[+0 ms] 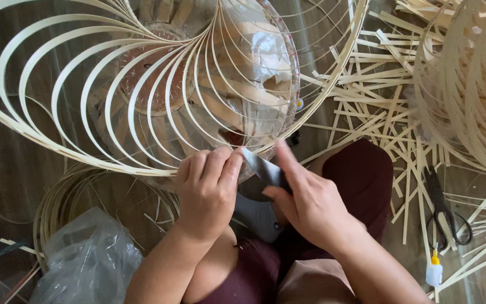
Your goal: The person constructs a woven bamboo lamp by gluing bamboo strips onto a frame and then trimming the excess strips with a knife.
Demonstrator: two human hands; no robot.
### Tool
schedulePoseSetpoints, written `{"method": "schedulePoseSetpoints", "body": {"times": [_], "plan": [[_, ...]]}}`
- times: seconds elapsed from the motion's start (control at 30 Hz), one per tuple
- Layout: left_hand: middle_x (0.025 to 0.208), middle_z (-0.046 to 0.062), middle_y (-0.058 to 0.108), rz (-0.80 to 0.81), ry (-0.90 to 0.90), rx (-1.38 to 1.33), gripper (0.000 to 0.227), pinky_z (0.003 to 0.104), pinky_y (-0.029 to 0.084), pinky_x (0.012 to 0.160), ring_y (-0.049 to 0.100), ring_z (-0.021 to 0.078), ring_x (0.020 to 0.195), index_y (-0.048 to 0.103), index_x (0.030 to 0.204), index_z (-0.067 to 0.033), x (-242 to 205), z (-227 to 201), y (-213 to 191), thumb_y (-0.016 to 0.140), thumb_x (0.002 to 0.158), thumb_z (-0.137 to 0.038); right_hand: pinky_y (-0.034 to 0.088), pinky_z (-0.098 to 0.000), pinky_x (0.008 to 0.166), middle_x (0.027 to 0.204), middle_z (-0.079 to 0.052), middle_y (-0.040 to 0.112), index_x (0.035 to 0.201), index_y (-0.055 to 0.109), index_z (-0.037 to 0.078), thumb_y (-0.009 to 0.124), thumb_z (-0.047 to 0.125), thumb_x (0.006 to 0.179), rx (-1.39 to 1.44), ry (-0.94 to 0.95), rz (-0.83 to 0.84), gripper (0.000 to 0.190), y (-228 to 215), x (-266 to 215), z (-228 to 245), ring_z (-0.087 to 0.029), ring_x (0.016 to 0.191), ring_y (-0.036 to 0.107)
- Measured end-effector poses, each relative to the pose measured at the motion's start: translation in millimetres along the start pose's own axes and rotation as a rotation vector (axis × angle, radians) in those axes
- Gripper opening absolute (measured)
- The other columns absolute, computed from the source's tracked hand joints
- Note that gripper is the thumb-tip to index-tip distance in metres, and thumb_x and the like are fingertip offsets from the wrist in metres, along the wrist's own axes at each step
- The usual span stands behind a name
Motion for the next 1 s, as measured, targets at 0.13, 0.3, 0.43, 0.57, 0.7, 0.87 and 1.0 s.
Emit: {"method": "schedulePoseSetpoints", "body": {"times": [0.13, 0.3, 0.43, 0.57, 0.7, 0.87, 1.0], "plan": [[0.106, 0.002, 0.064, 0.003, -0.021, -0.02, 0.018, 0.039, 0.048, 0.089, 0.06, 0.0222, 0.096, 0.071, 0.11, -0.0073, 0.3, 1.2, 2.0, 0.071, 0.093, -0.011, 0.058, -0.0406, 0.066, 0.095, -0.012, 0.071, 0.145, 0.055, 0.009, 0.074, 0.021, 0.09, -0.087, 0.055, 0.112, 0.06, -5.6, 12.4, 8.0, -0.032, 0.08, 0.072], [0.104, 0.001, 0.064, 0.014, -0.004, -0.026, 0.023, 0.039, 0.047, 0.087, 0.06, 0.0215, 0.095, 0.073, 0.115, -0.0081, -3.5, -0.4, 4.1, 0.072, 0.093, -0.013, 0.057, -0.0392, 0.064, 0.099, -0.012, 0.07, 0.141, 0.057, 0.01, 0.074, 0.019, 0.092, -0.161, 0.041, -0.051, 0.053, -7.7, 20.6, 9.2, -0.031, 0.079, 0.07], [0.104, 0.0, 0.064, -0.022, -0.032, -0.028, 0.022, 0.04, 0.047, 0.088, 0.06, 0.0225, 0.095, 0.072, 0.114, -0.0105, -2.5, 0.8, 3.0, 0.075, 0.092, -0.013, 0.058, -0.0408, 0.068, 0.098, -0.012, 0.072, 0.144, 0.056, 0.012, 0.074, 0.021, 0.091, -0.121, 0.092, 0.043, 0.057, -6.4, 15.1, -1.3, -0.033, 0.082, 0.073], [0.104, 0.0, 0.063, -0.022, -0.043, -0.059, 0.03, 0.041, 0.046, 0.087, 0.06, 0.0229, 0.095, 0.074, 0.117, -0.0124, -5.1, 3.8, 2.6, 0.078, 0.087, -0.012, 0.059, -0.0422, 0.085, 0.13, -0.024, 0.066, 0.149, 0.046, 0.005, 0.072, 0.021, 0.093, -0.072, 0.093, -0.169, 0.064, -23.5, 10.3, -16.7, -0.04, 0.108, 0.07], [0.103, -0.001, 0.063, -0.029, -0.029, -0.06, 0.033, 0.04, 0.046, 0.087, 0.059, 0.0215, 0.095, 0.074, 0.118, -0.0148, -8.6, 5.8, 3.3, 0.081, 0.086, -0.012, 0.058, -0.0435, 0.085, 0.126, -0.024, 0.068, 0.152, 0.045, 0.007, 0.069, 0.019, 0.095, -0.042, 0.118, -0.066, 0.064, -36.1, 12.1, -31.4, -0.041, 0.108, 0.069], [0.105, -0.005, 0.064, -0.04, -0.006, 0.006, 0.031, 0.038, 0.045, 0.086, 0.059, 0.0186, 0.094, 0.075, 0.116, -0.0162, -8.5, 5.5, 4.0, 0.081, 0.086, -0.014, 0.06, -0.0426, 0.081, 0.119, -0.02, 0.073, 0.146, 0.053, 0.015, 0.07, 0.024, 0.095, -0.017, 0.208, -0.029, 0.054, -36.3, 16.9, -35.5, -0.039, 0.102, 0.072], [0.105, -0.006, 0.065, -0.036, -0.005, 0.032, 0.027, 0.037, 0.043, 0.087, 0.058, 0.0175, 0.094, 0.076, 0.115, -0.0173, -11.2, 5.9, 5.4, 0.08, 0.089, -0.013, 0.059, -0.0443, 0.079, 0.12, -0.021, 0.074, 0.137, 0.056, 0.011, 0.071, 0.025, 0.095, -0.048, 0.119, -0.111, 0.046, -30.9, 23.1, -33.2, -0.04, 0.099, 0.072]]}}
Point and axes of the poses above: each hand's wrist, its own x-axis towards the middle knuckle, its own y-axis out of the palm, z = x × y, the point moved 2 cm from there along x, towards the middle knuckle
